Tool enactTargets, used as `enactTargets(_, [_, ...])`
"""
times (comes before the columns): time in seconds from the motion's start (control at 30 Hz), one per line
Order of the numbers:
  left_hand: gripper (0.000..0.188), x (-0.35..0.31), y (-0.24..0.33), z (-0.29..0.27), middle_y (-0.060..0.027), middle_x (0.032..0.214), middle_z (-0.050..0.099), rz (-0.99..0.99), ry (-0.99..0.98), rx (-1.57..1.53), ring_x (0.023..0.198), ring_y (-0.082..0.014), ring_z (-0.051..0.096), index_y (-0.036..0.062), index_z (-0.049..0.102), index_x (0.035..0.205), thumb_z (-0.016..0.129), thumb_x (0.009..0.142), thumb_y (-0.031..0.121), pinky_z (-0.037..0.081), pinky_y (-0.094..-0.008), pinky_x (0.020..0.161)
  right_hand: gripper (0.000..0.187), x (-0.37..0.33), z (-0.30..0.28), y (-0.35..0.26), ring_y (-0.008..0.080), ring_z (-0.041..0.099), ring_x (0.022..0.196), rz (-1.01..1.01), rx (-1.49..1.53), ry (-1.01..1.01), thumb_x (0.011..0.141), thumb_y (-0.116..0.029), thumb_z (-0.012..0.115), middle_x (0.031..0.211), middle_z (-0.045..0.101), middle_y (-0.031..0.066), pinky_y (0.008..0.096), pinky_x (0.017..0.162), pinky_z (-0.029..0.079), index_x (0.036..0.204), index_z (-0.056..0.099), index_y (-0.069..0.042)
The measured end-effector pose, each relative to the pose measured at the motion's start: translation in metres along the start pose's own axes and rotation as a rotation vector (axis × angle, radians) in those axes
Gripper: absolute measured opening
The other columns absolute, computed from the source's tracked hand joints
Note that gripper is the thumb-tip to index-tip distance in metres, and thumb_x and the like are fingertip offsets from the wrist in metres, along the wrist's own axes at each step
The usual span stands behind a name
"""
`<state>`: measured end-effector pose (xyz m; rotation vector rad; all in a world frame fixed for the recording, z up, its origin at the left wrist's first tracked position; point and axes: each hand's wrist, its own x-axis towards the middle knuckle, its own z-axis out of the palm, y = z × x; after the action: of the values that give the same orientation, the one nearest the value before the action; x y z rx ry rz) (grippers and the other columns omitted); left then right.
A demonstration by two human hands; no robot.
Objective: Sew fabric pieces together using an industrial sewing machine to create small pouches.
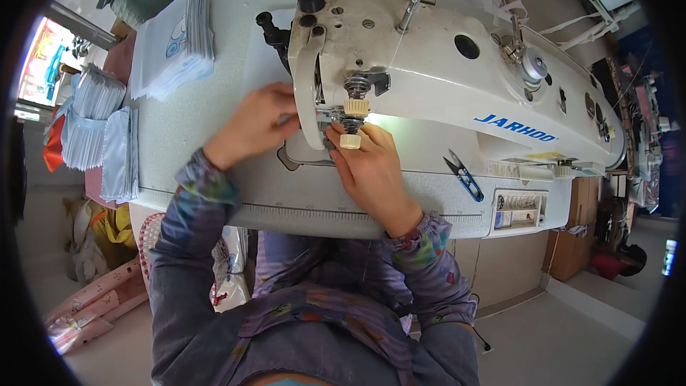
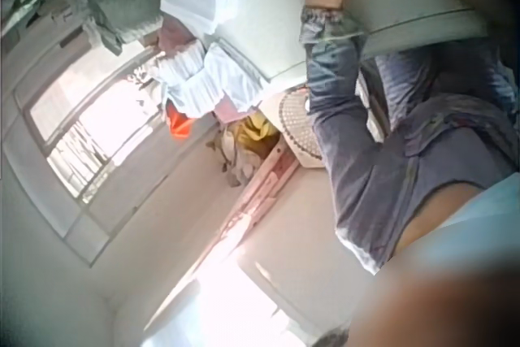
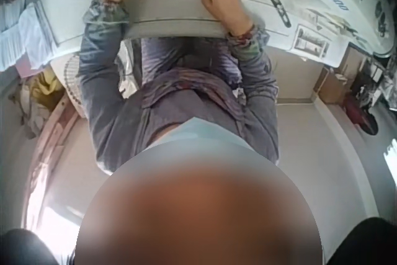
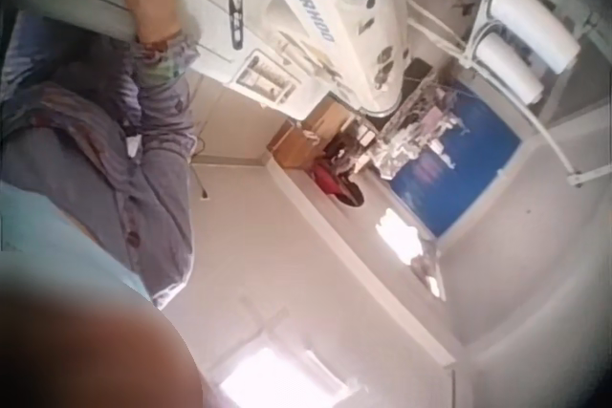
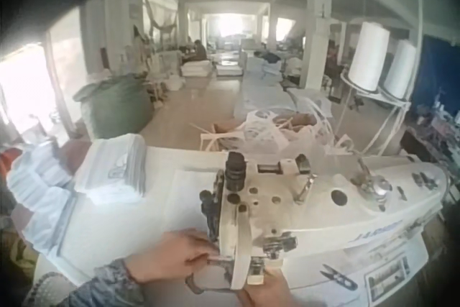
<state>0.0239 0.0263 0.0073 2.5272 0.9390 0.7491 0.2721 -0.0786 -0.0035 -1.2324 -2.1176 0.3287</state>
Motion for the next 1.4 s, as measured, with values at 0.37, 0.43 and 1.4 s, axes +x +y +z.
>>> enactTargets(0.37, [0.047,-0.034,0.052,0.004,-0.0086,0.126,0.068,-0.197,0.002,0.568,0.116,-0.0302,0.069,0.0207,0.071,0.143,0.075,0.097,0.03,0.062,-0.0456,0.093,0.039,-0.005,0.0,-0.001,0.041,0.069,0.114,0.101,0.067,0.065,0.096,0.004,0.069,0.13,0.076,0.0161,0.0493,0.102,0.053,0.133,0.076,-0.004])
enactTargets(0.43, [0.052,-0.055,0.09,0.008,-0.0083,0.12,0.065,-0.421,-0.138,0.675,0.115,-0.0296,0.067,0.0216,0.07,0.144,0.079,0.094,0.032,0.061,-0.0447,0.096,0.04,-0.003,0.002,-0.004,0.0409,0.069,0.113,0.087,0.054,0.075,0.095,0.006,0.068,0.129,0.076,0.0157,0.0489,0.102,0.054,0.133,0.077,-0.005])
enactTargets(1.4, [0.046,-0.017,-0.013,-0.004,0.0056,0.131,0.069,0.058,-0.129,-0.027,0.141,-0.0235,0.058,0.0335,0.087,0.109,0.078,0.08,0.0,0.018,-0.0679,0.135,0.054,-0.004,0.003,0.0,0.0353,0.07,0.116,-0.01,-0.077,-0.02,0.086,0.008,0.065,0.139,0.073,0.0106,0.0478,0.103,0.051,0.134,0.078,-0.01])
